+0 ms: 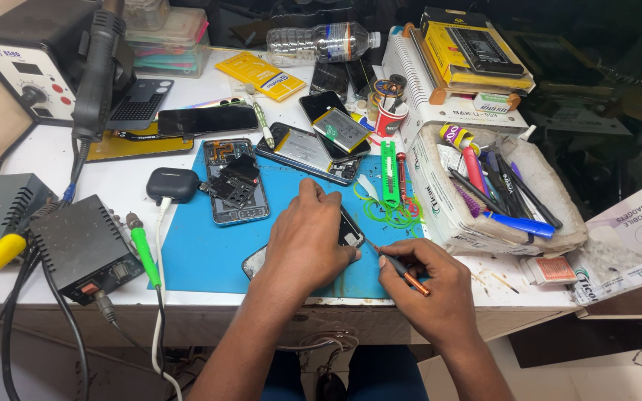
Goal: The person handles a phone screen and a midframe by hand, then uses a screwdriver to install screws into the device's internal chassis.
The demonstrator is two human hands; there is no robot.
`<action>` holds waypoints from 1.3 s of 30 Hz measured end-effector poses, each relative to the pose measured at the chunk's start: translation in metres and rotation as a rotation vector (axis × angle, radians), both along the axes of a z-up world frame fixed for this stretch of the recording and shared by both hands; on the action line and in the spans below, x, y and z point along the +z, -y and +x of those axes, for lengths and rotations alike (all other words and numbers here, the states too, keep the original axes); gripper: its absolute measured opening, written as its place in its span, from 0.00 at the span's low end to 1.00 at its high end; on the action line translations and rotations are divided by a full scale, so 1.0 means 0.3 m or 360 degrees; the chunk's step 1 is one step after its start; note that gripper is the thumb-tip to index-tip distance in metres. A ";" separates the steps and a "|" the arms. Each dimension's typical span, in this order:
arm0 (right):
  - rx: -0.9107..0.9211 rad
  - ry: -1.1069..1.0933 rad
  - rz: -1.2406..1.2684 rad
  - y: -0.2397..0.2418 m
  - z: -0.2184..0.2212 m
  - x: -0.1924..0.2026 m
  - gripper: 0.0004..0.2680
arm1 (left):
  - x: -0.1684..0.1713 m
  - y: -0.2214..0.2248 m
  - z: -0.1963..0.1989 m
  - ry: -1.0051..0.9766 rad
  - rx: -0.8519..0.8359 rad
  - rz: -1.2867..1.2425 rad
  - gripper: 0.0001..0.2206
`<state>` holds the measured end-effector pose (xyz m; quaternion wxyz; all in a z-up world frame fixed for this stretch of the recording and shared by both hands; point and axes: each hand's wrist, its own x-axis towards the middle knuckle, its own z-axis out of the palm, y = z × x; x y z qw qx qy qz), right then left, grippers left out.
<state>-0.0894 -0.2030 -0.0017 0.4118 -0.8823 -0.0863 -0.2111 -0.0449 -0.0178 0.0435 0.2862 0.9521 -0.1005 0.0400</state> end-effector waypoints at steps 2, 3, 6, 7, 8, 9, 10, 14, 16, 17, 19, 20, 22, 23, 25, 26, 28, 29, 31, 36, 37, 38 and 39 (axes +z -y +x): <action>-0.0004 0.0016 -0.0001 -0.008 -0.003 0.004 0.07 | 0.000 0.001 -0.001 0.0015 -0.0011 0.0011 0.33; -0.0012 0.0011 -0.0014 -0.012 -0.006 0.007 0.07 | 0.000 0.000 -0.002 0.0025 -0.0018 0.0016 0.33; -0.0045 -0.0004 -0.0073 -0.038 -0.020 0.019 0.07 | 0.004 -0.001 0.004 -0.0026 -0.0023 0.0015 0.31; -0.0064 -0.0008 -0.0105 -0.050 -0.027 0.021 0.07 | 0.006 -0.003 0.008 -0.0057 -0.0023 0.0011 0.31; -0.0083 -0.0016 -0.0138 -0.058 -0.031 0.022 0.07 | 0.006 -0.007 0.010 -0.0092 -0.0022 -0.0010 0.32; -0.0049 0.0042 -0.0154 -0.062 -0.032 0.025 0.07 | 0.005 -0.015 0.013 -0.0127 -0.0020 -0.0030 0.33; -0.0015 0.0101 -0.0172 -0.065 -0.031 0.027 0.07 | 0.005 -0.023 0.018 -0.0160 -0.0020 -0.0052 0.33; 0.0041 0.0036 -0.0100 -0.057 -0.027 0.038 0.07 | -0.001 -0.043 0.045 -0.0181 -0.0084 -0.0106 0.38; 0.0053 0.0035 -0.0057 -0.058 -0.015 0.040 0.08 | -0.006 -0.045 0.053 -0.0208 -0.0092 -0.0101 0.40; 0.0059 0.0035 -0.0036 -0.057 -0.011 0.042 0.08 | -0.008 -0.044 0.058 -0.0224 -0.0088 -0.0101 0.40; 0.0033 -0.0054 -0.0037 -0.056 -0.009 0.051 0.08 | -0.011 -0.046 0.064 -0.0259 -0.0072 -0.0098 0.41; 0.0021 -0.0092 -0.0038 -0.055 -0.008 0.059 0.08 | -0.012 -0.048 0.068 -0.0259 -0.0074 -0.0096 0.41; -0.0043 -0.0210 -0.0042 -0.044 -0.015 0.081 0.09 | -0.011 -0.052 0.076 -0.0258 -0.0077 -0.0092 0.42; -0.0075 -0.0269 -0.0044 -0.043 -0.013 0.090 0.09 | -0.011 -0.053 0.077 -0.0260 -0.0083 -0.0081 0.41; -0.0088 -0.0271 -0.0077 -0.053 -0.001 0.093 0.10 | -0.014 -0.051 0.078 -0.0262 -0.0096 -0.0061 0.40; -0.0101 -0.0277 -0.0095 -0.053 0.002 0.092 0.10 | -0.016 -0.050 0.079 -0.0269 -0.0092 -0.0060 0.40; -0.0038 -0.0193 -0.0096 -0.055 0.016 0.087 0.09 | -0.019 -0.049 0.081 -0.0281 -0.0081 -0.0056 0.40; -0.0005 -0.0150 -0.0096 -0.056 0.020 0.086 0.09 | -0.019 -0.048 0.081 -0.0274 -0.0089 -0.0063 0.39; -0.0025 -0.0245 -0.0102 -0.047 0.020 0.097 0.10 | -0.015 -0.051 0.081 -0.0254 -0.0094 -0.0072 0.38; -0.0086 -0.0329 -0.0098 -0.052 0.026 0.105 0.10 | -0.010 -0.053 0.074 -0.0245 -0.0110 -0.0054 0.34; -0.0049 -0.0276 -0.0087 -0.058 0.034 0.099 0.10 | -0.012 -0.052 0.072 -0.0223 -0.0112 -0.0067 0.34; -0.0012 -0.0225 -0.0075 -0.060 0.037 0.095 0.10 | -0.013 -0.050 0.072 -0.0262 -0.0109 -0.0043 0.34; -0.0022 -0.0256 -0.0075 -0.055 0.034 0.095 0.10 | -0.012 -0.048 0.076 -0.0301 -0.0107 -0.0019 0.34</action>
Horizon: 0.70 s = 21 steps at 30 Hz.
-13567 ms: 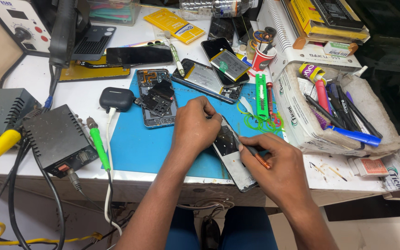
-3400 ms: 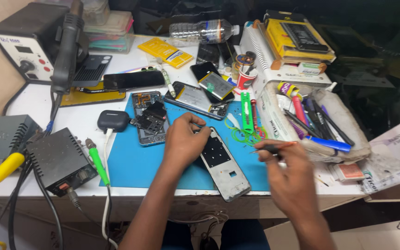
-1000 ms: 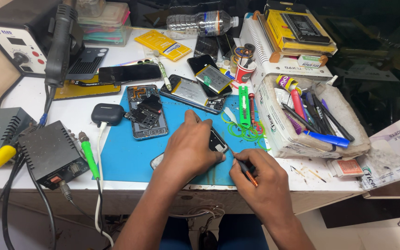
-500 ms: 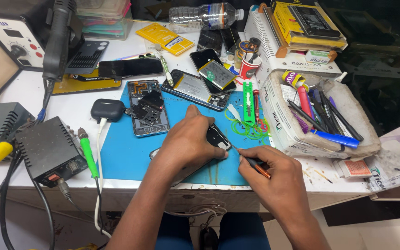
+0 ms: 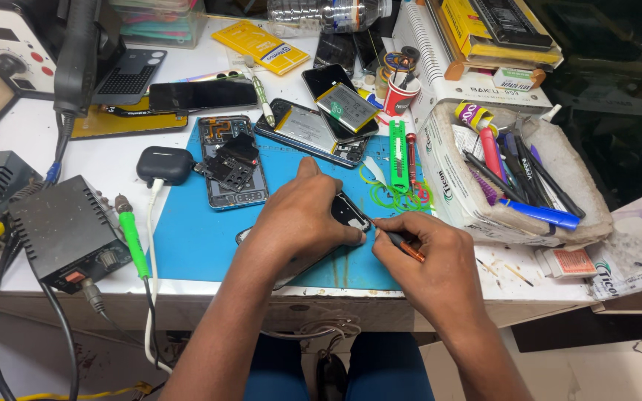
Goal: The person handles a phone screen and a midframe by hand, then uses a screwdriver to install screws into the device's internal chassis.
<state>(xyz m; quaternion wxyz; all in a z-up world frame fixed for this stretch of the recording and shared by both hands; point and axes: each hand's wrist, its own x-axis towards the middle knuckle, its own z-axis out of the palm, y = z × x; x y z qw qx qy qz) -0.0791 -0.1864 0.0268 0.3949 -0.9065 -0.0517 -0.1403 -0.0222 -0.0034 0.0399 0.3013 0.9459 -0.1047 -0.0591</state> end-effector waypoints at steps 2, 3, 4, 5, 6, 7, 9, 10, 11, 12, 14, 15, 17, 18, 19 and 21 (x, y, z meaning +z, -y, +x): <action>-0.0004 -0.0043 0.0008 0.001 0.004 0.011 0.10 | 0.004 -0.002 0.001 -0.0008 0.0002 0.0008 0.34; -0.0049 -0.0099 -0.0023 0.003 0.004 0.020 0.10 | 0.005 0.001 0.000 0.0018 -0.0001 -0.0013 0.35; -0.0093 -0.0154 -0.0055 0.007 0.002 0.029 0.11 | 0.007 -0.001 0.002 0.0045 -0.0003 -0.0034 0.35; -0.0144 -0.0217 -0.0092 0.010 -0.002 0.034 0.11 | 0.004 -0.004 0.003 0.0044 -0.0001 -0.0029 0.34; -0.0130 -0.0194 -0.0082 0.006 0.003 0.034 0.11 | 0.001 -0.007 0.003 0.0043 0.0001 -0.0023 0.33; -0.0122 -0.0174 -0.0072 0.001 0.008 0.031 0.11 | -0.003 -0.006 0.004 0.0039 -0.0003 -0.0018 0.33; -0.0135 -0.0198 -0.0047 -0.003 0.015 0.027 0.11 | -0.006 -0.003 0.009 0.0038 0.0013 -0.0030 0.36; -0.0157 -0.0241 -0.0032 -0.005 0.017 0.027 0.11 | -0.007 0.000 0.009 0.0038 0.0020 -0.0035 0.38; -0.0171 -0.0277 -0.0015 -0.008 0.020 0.029 0.11 | -0.005 0.000 0.007 0.0029 0.0022 -0.0042 0.38; -0.0173 -0.0266 -0.0046 -0.005 0.014 0.035 0.11 | -0.003 0.000 0.004 0.0019 0.0024 -0.0049 0.37; -0.0170 -0.0240 -0.0106 0.002 0.003 0.044 0.11 | 0.003 -0.007 0.002 0.0009 0.0026 -0.0047 0.37; -0.0174 -0.0237 -0.0081 0.000 0.004 0.042 0.11 | 0.003 -0.005 0.002 0.0004 0.0020 -0.0043 0.37; -0.0190 -0.0238 -0.0032 0.000 0.009 0.032 0.11 | -0.002 -0.005 0.004 0.0010 0.0019 -0.0051 0.37; -0.0143 -0.0195 -0.0008 -0.002 0.014 0.024 0.11 | -0.006 -0.005 0.005 0.0021 0.0024 -0.0063 0.38; -0.0100 -0.0152 0.0018 -0.007 0.022 0.016 0.11 | -0.009 -0.005 0.006 0.0033 0.0027 -0.0074 0.38; -0.0079 -0.0140 0.0024 -0.009 0.029 0.013 0.11 | -0.008 -0.005 0.011 -0.0006 0.0025 -0.0068 0.39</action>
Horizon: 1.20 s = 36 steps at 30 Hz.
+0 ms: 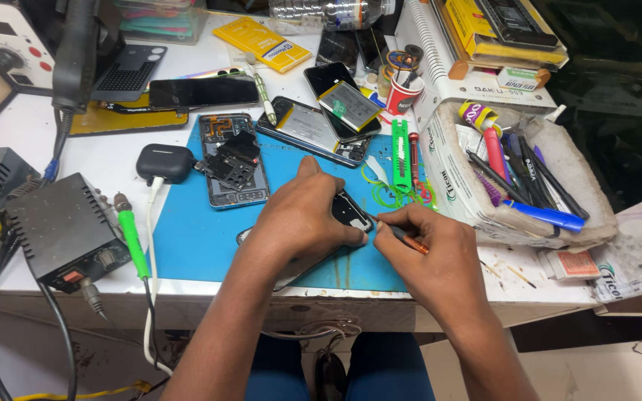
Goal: The person handles a phone screen and a midframe by hand, then uses a screwdriver to install screws into the device's internal chassis.
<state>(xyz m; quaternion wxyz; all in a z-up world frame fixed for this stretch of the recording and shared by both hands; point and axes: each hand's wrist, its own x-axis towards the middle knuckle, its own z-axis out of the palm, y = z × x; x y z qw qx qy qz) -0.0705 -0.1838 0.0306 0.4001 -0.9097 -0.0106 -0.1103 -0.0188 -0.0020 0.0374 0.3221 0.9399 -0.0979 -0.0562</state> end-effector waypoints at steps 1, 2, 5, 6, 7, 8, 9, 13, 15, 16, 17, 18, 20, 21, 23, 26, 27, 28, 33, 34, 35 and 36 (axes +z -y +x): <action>-0.0022 -0.0033 -0.0019 0.000 0.000 0.004 0.10 | 0.001 0.000 0.002 -0.0017 0.0000 0.0003 0.39; -0.0036 -0.0063 -0.0034 -0.004 0.001 0.009 0.10 | 0.003 -0.002 0.002 0.0002 -0.0007 -0.0009 0.39; -0.0071 -0.0059 -0.0056 0.003 -0.022 0.027 0.11 | -0.004 -0.010 -0.004 0.0064 -0.0009 -0.0037 0.38; -0.0085 -0.0070 -0.0066 0.000 -0.023 0.024 0.11 | -0.010 -0.010 -0.005 0.0087 -0.0014 -0.0047 0.37; -0.0099 -0.0082 -0.0076 -0.002 -0.019 0.020 0.11 | -0.016 -0.010 -0.006 0.0109 -0.0017 -0.0057 0.37; -0.0121 -0.0087 -0.0084 -0.003 -0.014 0.016 0.11 | -0.018 -0.010 -0.005 0.0092 -0.0013 -0.0057 0.37; -0.0073 -0.0048 -0.0063 -0.007 -0.009 0.011 0.10 | -0.019 -0.011 -0.005 0.0074 -0.0008 -0.0056 0.37; 0.0018 0.0043 -0.0077 -0.012 -0.002 0.014 0.10 | -0.010 -0.010 -0.006 0.0069 -0.0005 -0.0062 0.38; -0.0028 -0.0011 -0.0100 -0.007 -0.014 0.018 0.11 | -0.009 -0.009 -0.006 0.0074 -0.0018 -0.0061 0.38; -0.0075 -0.0063 -0.0092 -0.005 -0.021 0.017 0.10 | -0.009 -0.010 -0.006 0.0076 -0.0026 -0.0059 0.38; -0.0123 -0.0115 -0.0085 -0.004 -0.023 0.013 0.10 | -0.010 -0.013 -0.007 0.0084 -0.0016 -0.0063 0.38; -0.0091 -0.0073 -0.0063 -0.004 -0.022 0.007 0.10 | -0.011 -0.012 -0.009 0.0089 -0.0012 -0.0070 0.38; -0.0028 0.0012 -0.0020 -0.012 -0.014 -0.012 0.10 | -0.011 -0.011 -0.012 0.0084 -0.0007 -0.0077 0.38; -0.0015 0.0026 -0.0010 -0.014 -0.013 -0.020 0.10 | -0.009 -0.012 -0.014 0.0074 -0.0006 -0.0076 0.39; 0.0019 0.0061 0.0012 -0.022 -0.007 -0.025 0.10 | -0.003 -0.011 -0.015 0.0072 -0.0007 -0.0078 0.39; -0.0001 0.0038 -0.0041 -0.009 -0.027 -0.010 0.10 | 0.003 -0.014 -0.018 0.0088 -0.0007 -0.0088 0.40; -0.0035 0.0000 -0.0041 -0.007 -0.034 -0.007 0.10 | 0.003 -0.015 -0.019 0.0092 -0.0003 -0.0090 0.40; -0.0074 -0.0043 -0.0042 -0.003 -0.046 -0.006 0.10 | 0.001 -0.013 -0.021 0.0091 -0.0004 -0.0095 0.41; -0.0101 0.0004 -0.0003 -0.014 -0.048 -0.026 0.10 | -0.004 -0.018 -0.034 0.0167 -0.0010 -0.0133 0.41; -0.0058 0.0058 0.0035 -0.020 -0.041 -0.032 0.10 | -0.004 -0.017 -0.037 0.0177 -0.0009 -0.0141 0.40; -0.0015 0.0113 0.0072 -0.022 -0.037 -0.035 0.10 | -0.004 -0.015 -0.039 0.0164 -0.0004 -0.0145 0.40; -0.0008 0.0110 0.0060 -0.021 -0.032 -0.034 0.10 | -0.002 -0.015 -0.040 0.0154 0.0002 -0.0146 0.40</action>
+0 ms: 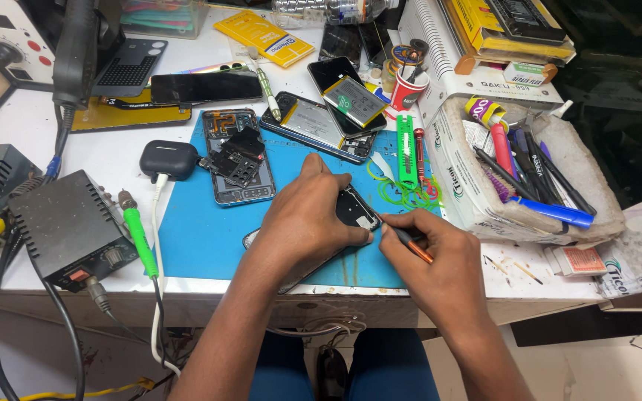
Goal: The person handles a phone screen and a midframe by hand, then uses a screwdriver to install screws into the device's internal chassis.
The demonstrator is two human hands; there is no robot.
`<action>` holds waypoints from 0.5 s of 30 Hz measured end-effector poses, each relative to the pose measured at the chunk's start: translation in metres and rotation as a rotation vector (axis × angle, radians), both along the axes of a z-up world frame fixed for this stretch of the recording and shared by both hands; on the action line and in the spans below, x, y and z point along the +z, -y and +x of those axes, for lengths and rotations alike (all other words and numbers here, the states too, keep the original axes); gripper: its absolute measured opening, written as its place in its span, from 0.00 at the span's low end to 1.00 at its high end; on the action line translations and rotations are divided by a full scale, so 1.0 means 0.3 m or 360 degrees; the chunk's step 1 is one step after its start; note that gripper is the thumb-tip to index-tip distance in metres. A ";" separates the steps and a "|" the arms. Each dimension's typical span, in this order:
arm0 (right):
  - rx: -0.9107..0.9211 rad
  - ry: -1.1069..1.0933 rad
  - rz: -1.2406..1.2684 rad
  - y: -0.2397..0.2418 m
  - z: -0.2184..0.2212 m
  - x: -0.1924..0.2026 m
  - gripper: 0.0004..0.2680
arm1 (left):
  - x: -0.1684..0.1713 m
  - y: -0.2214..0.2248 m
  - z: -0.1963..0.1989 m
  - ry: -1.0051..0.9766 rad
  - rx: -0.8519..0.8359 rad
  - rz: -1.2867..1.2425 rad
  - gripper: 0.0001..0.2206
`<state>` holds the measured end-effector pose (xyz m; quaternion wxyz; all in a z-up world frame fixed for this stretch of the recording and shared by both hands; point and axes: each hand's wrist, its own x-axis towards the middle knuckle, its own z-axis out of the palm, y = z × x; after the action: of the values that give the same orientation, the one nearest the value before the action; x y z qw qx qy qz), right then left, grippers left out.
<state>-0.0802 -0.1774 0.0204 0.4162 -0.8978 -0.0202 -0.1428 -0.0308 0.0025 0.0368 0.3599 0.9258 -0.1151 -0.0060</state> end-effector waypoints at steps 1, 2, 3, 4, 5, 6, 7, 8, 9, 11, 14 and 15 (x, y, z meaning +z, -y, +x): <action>0.0007 -0.0003 -0.0013 0.000 0.004 0.002 0.10 | 0.001 0.000 -0.001 -0.0011 0.0006 -0.0002 0.40; 0.0016 -0.0005 -0.0024 -0.001 0.006 0.003 0.10 | 0.001 -0.001 -0.001 -0.0001 0.0002 -0.0008 0.40; -0.0030 -0.0056 -0.0052 0.002 0.002 0.006 0.10 | 0.001 -0.001 -0.002 0.0008 -0.0003 -0.0014 0.40; -0.0073 -0.0104 -0.0081 0.009 -0.006 0.011 0.10 | 0.000 -0.003 -0.001 0.0021 -0.0005 -0.0020 0.40; -0.0116 -0.0152 -0.0110 0.013 -0.011 0.014 0.10 | -0.001 -0.004 0.001 0.0035 -0.0008 -0.0023 0.40; -0.0087 -0.0104 -0.0075 0.012 -0.012 0.013 0.10 | -0.003 -0.003 0.002 0.0046 -0.0010 -0.0026 0.41; -0.0058 -0.0055 -0.0041 0.010 -0.011 0.011 0.10 | -0.006 -0.004 0.003 0.0057 -0.0012 -0.0029 0.41; -0.0035 -0.0012 -0.0011 0.012 -0.013 0.008 0.10 | -0.010 -0.004 0.001 0.0063 -0.0013 -0.0035 0.41; -0.0024 -0.0011 -0.0023 0.011 -0.008 0.005 0.10 | -0.014 -0.005 -0.001 0.0069 -0.0014 -0.0041 0.41; -0.0001 -0.0008 -0.0041 0.001 0.009 -0.001 0.10 | -0.017 -0.004 -0.004 0.0069 -0.0013 -0.0045 0.41; 0.0051 0.0017 -0.0004 -0.001 0.009 0.005 0.10 | -0.014 -0.006 -0.005 0.0058 -0.0008 -0.0041 0.41; 0.0006 -0.0024 -0.0032 0.004 0.006 0.010 0.10 | -0.011 -0.007 -0.004 0.0060 -0.0009 -0.0039 0.42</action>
<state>-0.0783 -0.1785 0.0234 0.4076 -0.9029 -0.0203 -0.1351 -0.0322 0.0046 0.0334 0.3688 0.9210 -0.1246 0.0117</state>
